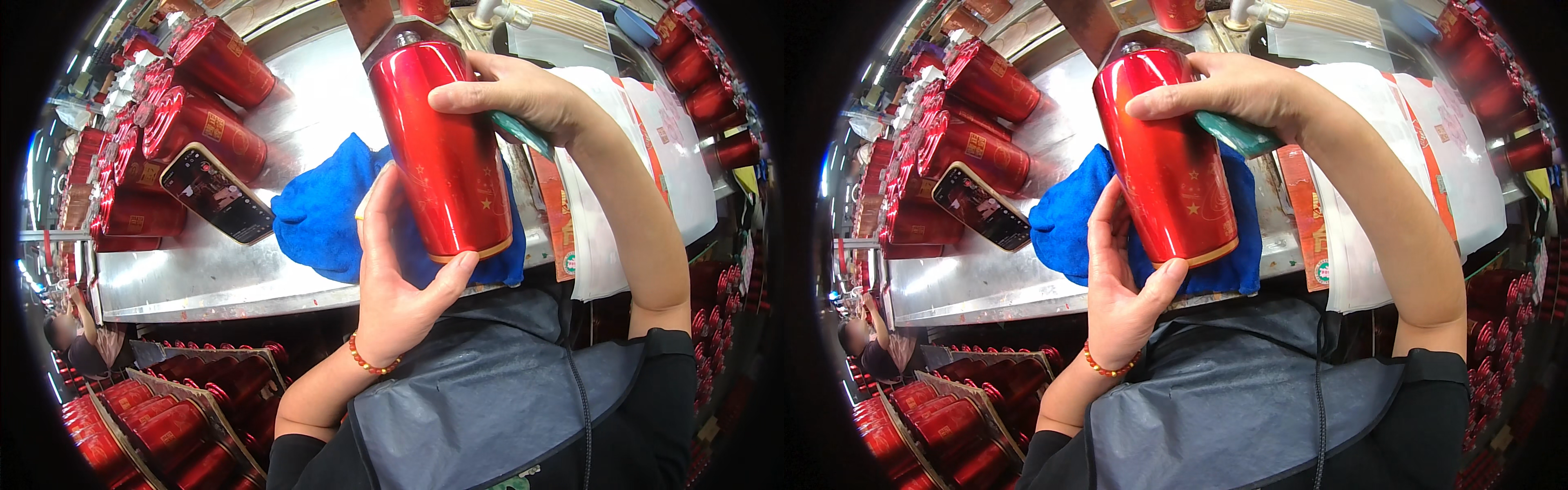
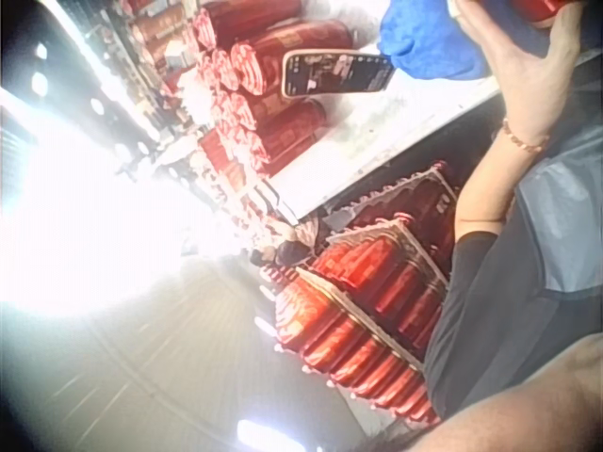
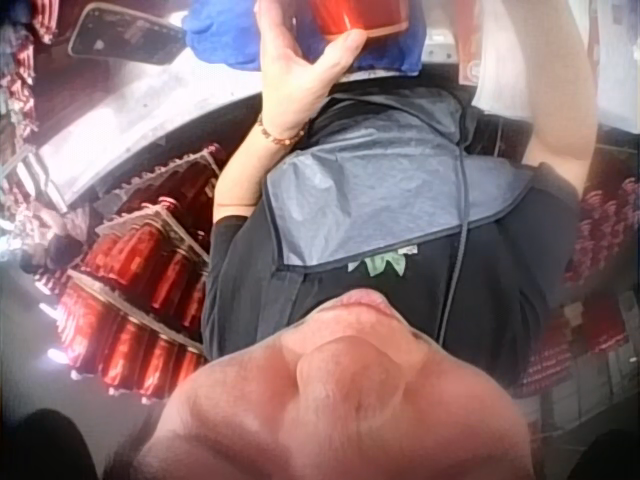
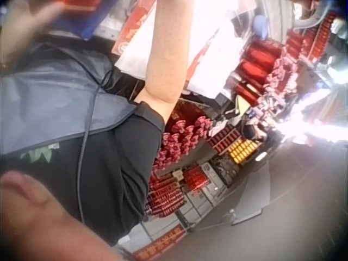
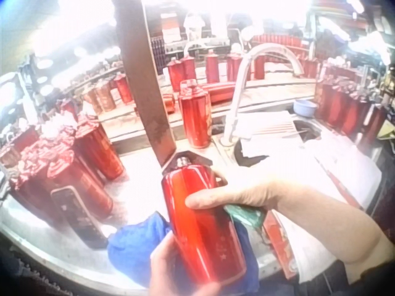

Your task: The person applies a gold sticker to the bottom edge of a red cylindrical container, then uses a green plastic card to smooth and press the sticker firmly onto the surface. The person repeats this process on a second container.

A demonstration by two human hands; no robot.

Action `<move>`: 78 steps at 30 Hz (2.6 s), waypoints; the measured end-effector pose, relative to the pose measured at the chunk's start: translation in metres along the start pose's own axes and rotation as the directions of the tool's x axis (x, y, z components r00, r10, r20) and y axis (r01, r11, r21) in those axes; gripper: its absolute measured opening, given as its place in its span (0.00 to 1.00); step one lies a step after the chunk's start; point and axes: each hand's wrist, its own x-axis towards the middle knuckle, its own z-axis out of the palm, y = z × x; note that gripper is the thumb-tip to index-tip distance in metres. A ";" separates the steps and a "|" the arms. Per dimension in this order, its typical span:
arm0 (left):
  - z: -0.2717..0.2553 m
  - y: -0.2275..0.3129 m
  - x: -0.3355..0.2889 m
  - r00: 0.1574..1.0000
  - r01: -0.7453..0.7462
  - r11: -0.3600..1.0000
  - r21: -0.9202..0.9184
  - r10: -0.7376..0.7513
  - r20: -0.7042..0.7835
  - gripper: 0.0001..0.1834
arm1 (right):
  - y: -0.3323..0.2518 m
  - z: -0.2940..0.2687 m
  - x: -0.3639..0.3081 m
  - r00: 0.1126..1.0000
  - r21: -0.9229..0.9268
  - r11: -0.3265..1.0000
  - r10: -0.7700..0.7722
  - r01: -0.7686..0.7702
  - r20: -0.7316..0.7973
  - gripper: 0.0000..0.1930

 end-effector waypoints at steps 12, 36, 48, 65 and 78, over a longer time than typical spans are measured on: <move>-0.010 -0.017 -0.040 0.913 -0.371 0.883 0.287 0.403 -0.059 0.31 | 0.002 -0.001 0.002 0.999 0.016 1.000 -0.022 0.022 0.038 0.51; 0.008 0.006 -0.001 0.973 -0.191 0.981 -0.008 0.189 -0.133 0.42 | -0.014 0.006 -0.003 0.994 0.150 0.989 -0.013 -0.003 0.104 0.48; -0.004 -0.011 -0.032 0.784 -0.563 0.689 0.457 0.620 0.031 0.19 | -0.023 0.018 -0.009 1.000 0.127 0.992 0.019 -0.017 -0.015 0.51; -0.006 -0.017 -0.035 0.755 -0.603 0.653 0.458 0.653 0.063 0.20 | 0.026 -0.027 0.008 0.993 0.060 0.998 0.025 -0.032 0.117 0.39; -0.011 -0.008 -0.020 0.696 -0.689 0.599 0.407 0.704 0.143 0.19 | 0.025 -0.018 -0.001 0.996 -0.040 0.996 0.076 -0.078 -0.051 0.44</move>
